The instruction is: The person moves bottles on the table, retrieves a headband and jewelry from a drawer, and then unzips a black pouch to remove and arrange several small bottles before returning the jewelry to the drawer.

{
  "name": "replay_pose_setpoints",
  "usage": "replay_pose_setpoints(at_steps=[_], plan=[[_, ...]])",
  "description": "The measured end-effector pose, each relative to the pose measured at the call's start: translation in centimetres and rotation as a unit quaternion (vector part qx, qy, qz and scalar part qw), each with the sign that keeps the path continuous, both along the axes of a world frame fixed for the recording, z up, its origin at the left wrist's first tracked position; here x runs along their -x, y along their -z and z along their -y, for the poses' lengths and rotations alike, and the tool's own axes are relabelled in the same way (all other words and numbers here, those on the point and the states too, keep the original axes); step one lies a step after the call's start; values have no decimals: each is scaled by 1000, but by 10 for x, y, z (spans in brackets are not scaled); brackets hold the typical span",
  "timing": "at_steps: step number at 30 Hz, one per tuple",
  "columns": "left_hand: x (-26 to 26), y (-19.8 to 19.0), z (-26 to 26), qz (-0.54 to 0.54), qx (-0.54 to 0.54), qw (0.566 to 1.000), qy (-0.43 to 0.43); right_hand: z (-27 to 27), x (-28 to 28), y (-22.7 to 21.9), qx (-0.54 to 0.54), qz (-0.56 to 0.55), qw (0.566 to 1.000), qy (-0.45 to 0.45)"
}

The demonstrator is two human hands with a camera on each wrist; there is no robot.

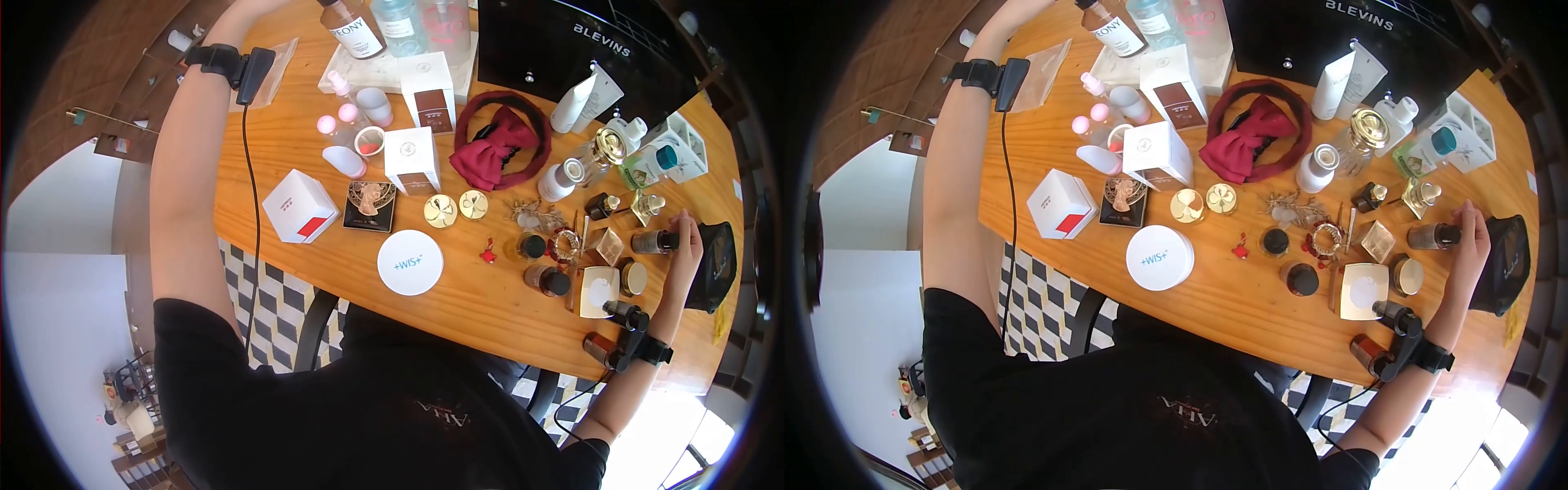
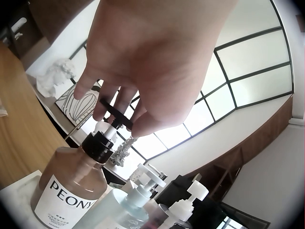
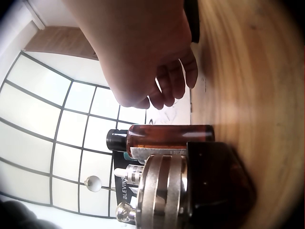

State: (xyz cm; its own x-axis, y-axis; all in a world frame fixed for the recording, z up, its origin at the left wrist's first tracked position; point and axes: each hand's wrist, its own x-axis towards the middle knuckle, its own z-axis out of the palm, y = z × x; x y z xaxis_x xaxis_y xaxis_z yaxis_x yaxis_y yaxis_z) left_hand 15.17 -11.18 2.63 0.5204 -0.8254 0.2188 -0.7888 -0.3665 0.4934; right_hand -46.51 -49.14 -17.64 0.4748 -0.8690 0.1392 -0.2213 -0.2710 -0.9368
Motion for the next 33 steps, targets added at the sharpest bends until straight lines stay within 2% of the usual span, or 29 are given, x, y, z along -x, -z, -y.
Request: replay_pose_setpoints(at_steps=[2, 5, 8, 11, 14, 17, 21, 24, 26, 29, 30, 33], plan=[[16, -3, 3, -19, -5, 1000, -16, -1, -2, -1, 22, 6, 1000, -3], [17, 6, 4, -14, 47, 999, 13, -6, -4, -4, 28, 7, 1000, 1], [22, 1, -6, 52, 66, 996, 12, -6, -4, -5, 26, 2, 1000, 1], [55, 4, -24, 81, 113, 990, -37, -5, -3, -5, 24, 4, 1000, 0], [89, 13, -45, 185, 135, 973, -19, -5, -4, -5, 23, 0, 1000, 2], [97, 27, -75, 13, 15, 1000, 15, -3, -3, -5, 17, -6, 1000, -8], [127, 46, -98, -101, -72, 992, -9, -3, -1, -9, 33, -9, 999, -28], [124, 75, -113, -120, -52, 991, 18, -8, -5, -11, 30, 8, 999, -23], [127, 80, -114, -131, -39, 990, 11, -8, -7, -7, 7, 17, 1000, -17], [123, 97, -110, -138, -21, 990, 15, -14, -12, -10, -23, 19, 1000, 1], [118, 103, -106, -137, -16, 990, 18, -18, -14, -11, -2, 20, 1000, 19], [103, 117, -92, -175, -36, 982, 60, -21, -15, -12, -4, 9, 1000, 21]])
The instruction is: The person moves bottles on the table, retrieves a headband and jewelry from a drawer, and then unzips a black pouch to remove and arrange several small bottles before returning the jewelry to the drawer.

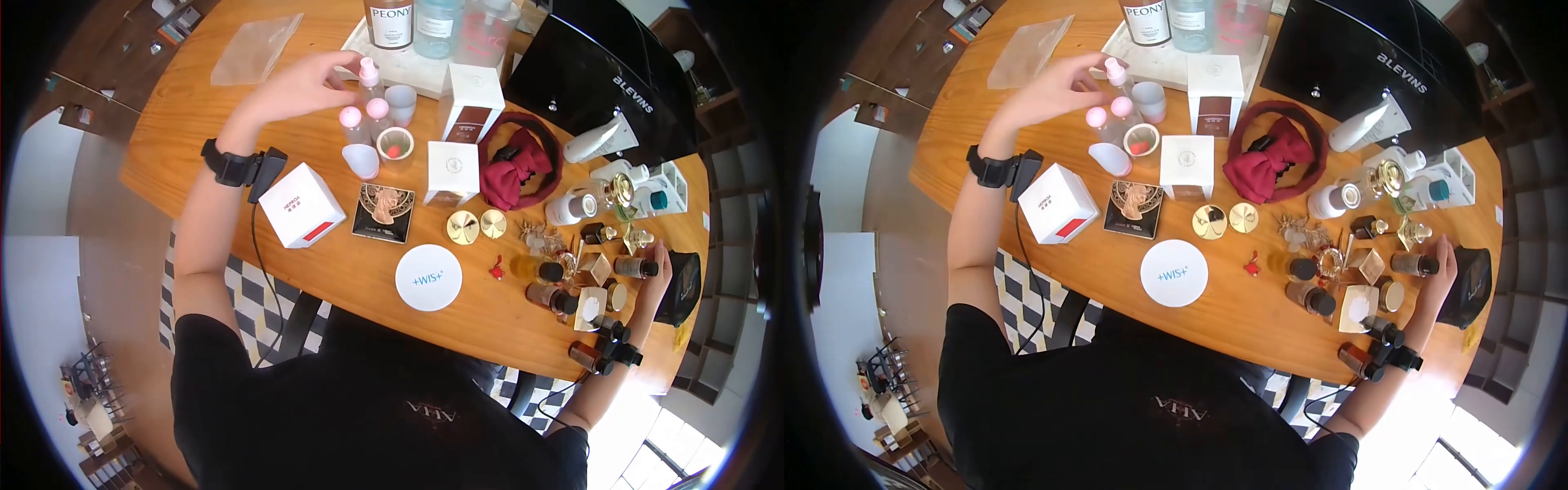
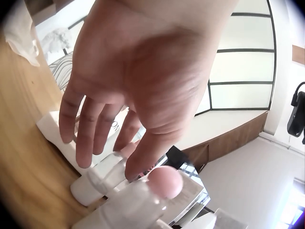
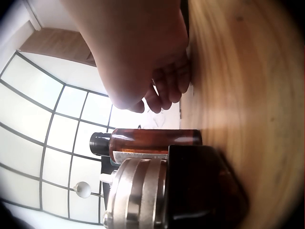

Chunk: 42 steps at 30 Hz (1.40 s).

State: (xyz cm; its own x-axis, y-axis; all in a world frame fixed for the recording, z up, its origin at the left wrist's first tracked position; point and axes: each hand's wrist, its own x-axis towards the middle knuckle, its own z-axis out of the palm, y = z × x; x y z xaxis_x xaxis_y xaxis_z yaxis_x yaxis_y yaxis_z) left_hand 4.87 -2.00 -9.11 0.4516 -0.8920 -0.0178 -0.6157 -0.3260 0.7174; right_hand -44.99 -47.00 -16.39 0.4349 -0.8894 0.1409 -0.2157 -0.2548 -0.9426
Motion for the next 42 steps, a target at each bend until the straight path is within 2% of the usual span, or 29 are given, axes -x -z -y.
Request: replay_pose_setpoints(at_steps=[1, 6, 9, 12, 13, 16, 20, 22, 23, 31, 34, 37, 42], plan=[[-1, 2, 5, -9, 1, 1000, 5, 2, 0, 1, -30, 3, 1000, -1], [-3, 17, 19, -24, 13, 1000, -1, 7, 7, 6, -24, -22, 999, 30], [-12, 30, 15, -30, 132, 989, -65, 12, 13, 8, -30, -26, 999, 30], [-36, 42, 6, -34, 219, 967, -130, 9, 12, 8, -6, -43, 997, 69], [-40, 42, 6, 6, 232, 958, -167, 11, 12, 11, -2, -36, 996, 76], [-41, 45, 10, 51, 270, 944, -182, 15, 16, 14, 6, -35, 998, 56], [-43, 56, 14, 70, 201, 957, -195, 17, 19, 15, 19, -59, 997, 46], [-45, 59, 14, 76, 178, 961, -199, 20, 20, 12, -4, -49, 999, 3], [-44, 58, 14, 74, 186, 959, -202, 21, 21, 12, -15, -42, 999, -17], [-26, 25, -9, 108, 262, 929, -238, 12, 14, 8, -9, -56, 998, 29], [-9, -3, -26, 98, 235, 954, -161, 20, 19, 11, -17, -55, 998, 22], [32, -30, -35, 122, 111, 986, -11, 19, 21, 13, -7, -68, 997, 21], [48, -30, -22, 122, 29, 992, 14, 22, 24, 12, -14, -75, 997, 13]])
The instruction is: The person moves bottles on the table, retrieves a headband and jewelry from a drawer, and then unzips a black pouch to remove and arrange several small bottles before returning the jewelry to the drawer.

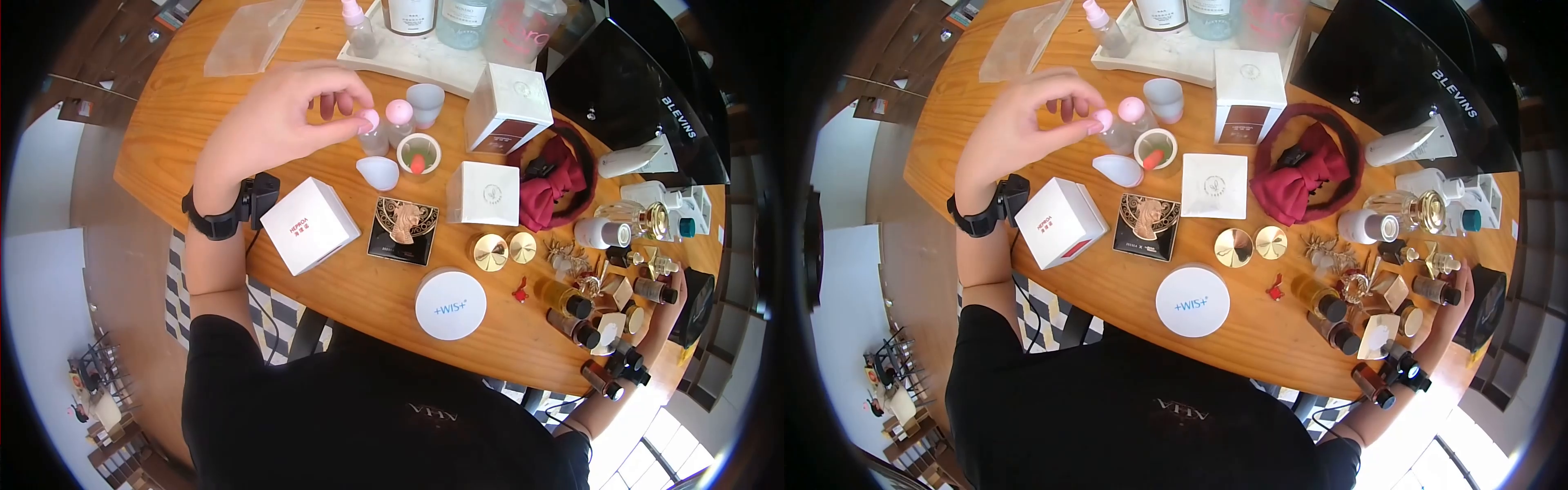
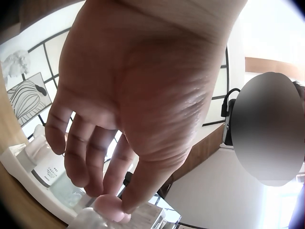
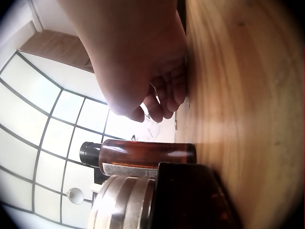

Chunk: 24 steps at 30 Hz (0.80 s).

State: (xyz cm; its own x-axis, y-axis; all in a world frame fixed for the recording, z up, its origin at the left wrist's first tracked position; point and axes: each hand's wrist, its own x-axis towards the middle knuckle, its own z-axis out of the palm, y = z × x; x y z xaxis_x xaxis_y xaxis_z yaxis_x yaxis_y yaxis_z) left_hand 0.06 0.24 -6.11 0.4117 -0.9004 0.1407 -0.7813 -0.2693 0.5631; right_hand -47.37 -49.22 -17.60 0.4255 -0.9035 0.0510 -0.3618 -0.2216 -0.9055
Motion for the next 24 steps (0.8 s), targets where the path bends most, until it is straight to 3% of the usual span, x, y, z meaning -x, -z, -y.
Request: replay_pose_setpoints(at_steps=[14, 20, 24], plan=[[-7, 11, 4, 7, 28, 1000, -9, -13, -11, -10, 1, -12, 1000, -10], [-22, 0, 18, 50, 98, 988, -112, -15, -13, -11, -19, 0, 1000, -5], [-31, -7, 49, 117, 58, 982, -136, -18, -16, -13, -26, 11, 1000, -4]])
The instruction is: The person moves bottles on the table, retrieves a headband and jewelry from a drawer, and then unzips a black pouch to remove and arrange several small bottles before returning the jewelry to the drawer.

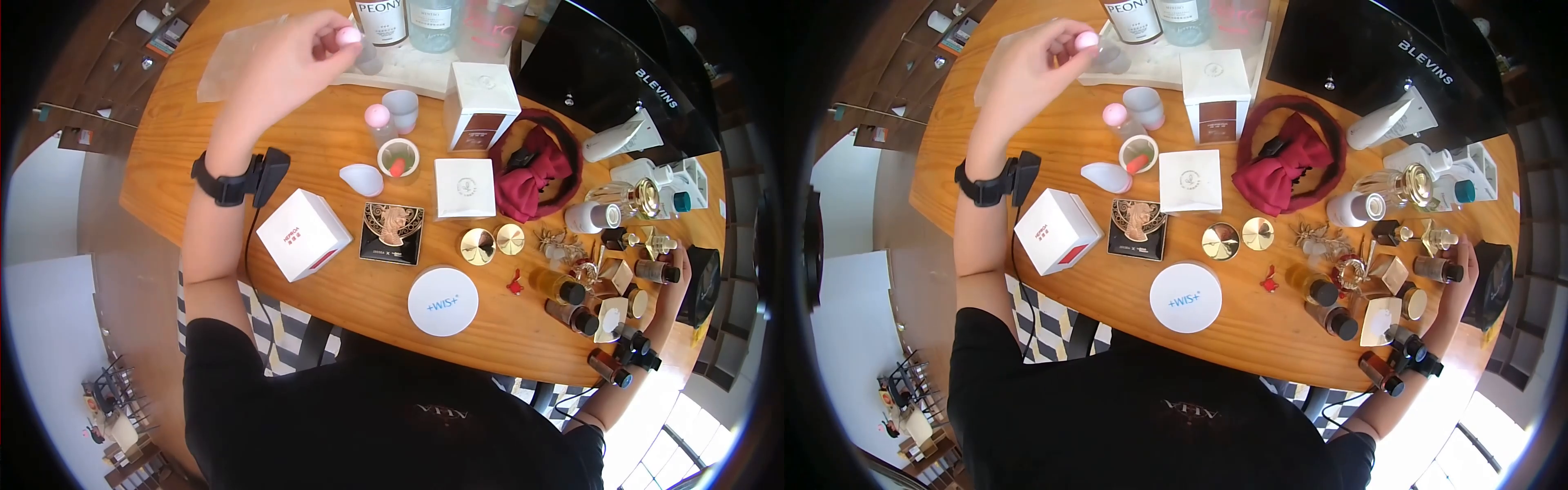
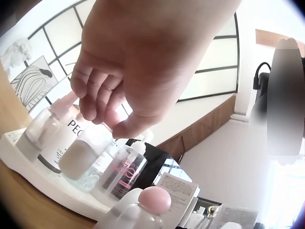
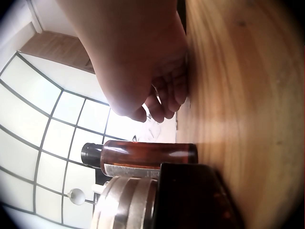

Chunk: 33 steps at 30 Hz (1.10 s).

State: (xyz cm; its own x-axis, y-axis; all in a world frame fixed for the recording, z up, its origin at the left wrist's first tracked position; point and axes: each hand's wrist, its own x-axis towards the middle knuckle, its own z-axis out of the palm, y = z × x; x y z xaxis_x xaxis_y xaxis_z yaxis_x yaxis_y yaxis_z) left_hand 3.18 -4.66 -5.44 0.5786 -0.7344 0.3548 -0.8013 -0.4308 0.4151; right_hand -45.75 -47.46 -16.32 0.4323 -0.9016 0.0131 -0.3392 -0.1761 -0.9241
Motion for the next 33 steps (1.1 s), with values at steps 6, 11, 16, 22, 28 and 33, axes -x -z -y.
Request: replay_pose_setpoints(at_steps=[6, 11, 16, 22, 28, 33], plan=[[-5, 7, 26, 24, -37, 998, -54, -2, 1, -1, 14, -7, 1000, -5], [-15, 27, 30, 16, -17, 998, -54, 0, 4, 2, 12, -10, 1000, 17], [5, 3, 27, 61, -35, 994, -84, 2, 3, 3, 8, -10, 1000, 14], [28, -22, 4, -39, -86, 995, 33, 8, 9, 5, 1, -18, 1000, -6], [35, -10, 5, -80, -205, 968, 122, 3, 4, 2, 10, -17, 1000, 8], [26, -12, -2, -100, -186, 969, 129, 1, 4, 0, 0, -13, 1000, 4]])
